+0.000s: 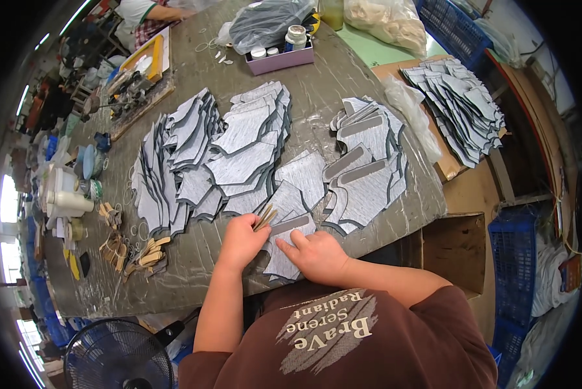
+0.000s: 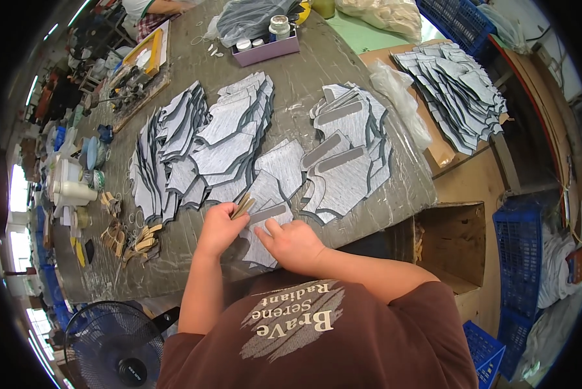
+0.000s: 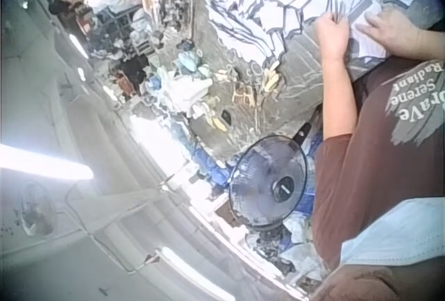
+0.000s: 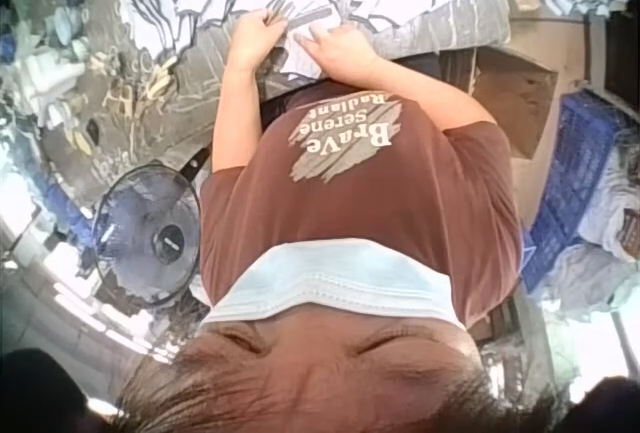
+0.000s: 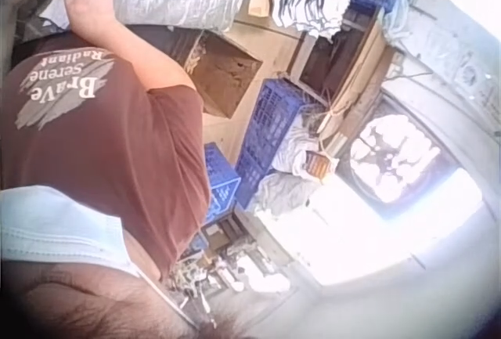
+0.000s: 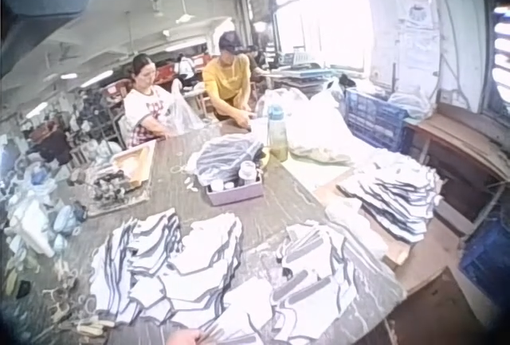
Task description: Apply markings or adhesive to shoe upper components using a small wooden tool.
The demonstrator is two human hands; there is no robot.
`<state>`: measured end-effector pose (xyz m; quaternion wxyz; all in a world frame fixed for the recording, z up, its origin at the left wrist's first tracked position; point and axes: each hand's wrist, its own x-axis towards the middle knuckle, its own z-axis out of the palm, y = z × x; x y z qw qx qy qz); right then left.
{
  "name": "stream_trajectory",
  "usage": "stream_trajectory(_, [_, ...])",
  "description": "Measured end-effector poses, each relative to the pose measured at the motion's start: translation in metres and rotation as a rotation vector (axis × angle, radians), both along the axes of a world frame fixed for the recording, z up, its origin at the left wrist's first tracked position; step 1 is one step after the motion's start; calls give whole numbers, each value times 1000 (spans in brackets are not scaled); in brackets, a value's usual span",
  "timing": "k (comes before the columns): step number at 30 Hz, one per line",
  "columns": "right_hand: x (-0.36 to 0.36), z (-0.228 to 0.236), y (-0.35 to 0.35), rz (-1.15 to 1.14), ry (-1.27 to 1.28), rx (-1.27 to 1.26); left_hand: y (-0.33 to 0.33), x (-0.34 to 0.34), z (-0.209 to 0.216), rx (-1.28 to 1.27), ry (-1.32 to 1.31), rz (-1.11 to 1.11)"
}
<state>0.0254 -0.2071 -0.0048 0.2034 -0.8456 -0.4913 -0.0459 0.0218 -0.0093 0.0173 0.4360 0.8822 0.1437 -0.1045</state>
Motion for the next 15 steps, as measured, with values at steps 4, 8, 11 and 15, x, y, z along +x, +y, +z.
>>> stream_trajectory(4, [0,-3,2,-11,-4,8,7,5,-1,-6,76,-39])
stream_trajectory(8, [0,-4,1,5,-39,16,12,4,8,61,106,-67])
stream_trajectory(11, [0,-5,-1,0,-24,-4,15,-4,4,105,64,-5])
stream_trajectory(15, [0,-4,1,-4,-16,5,5,-21,-5,36,-92,111])
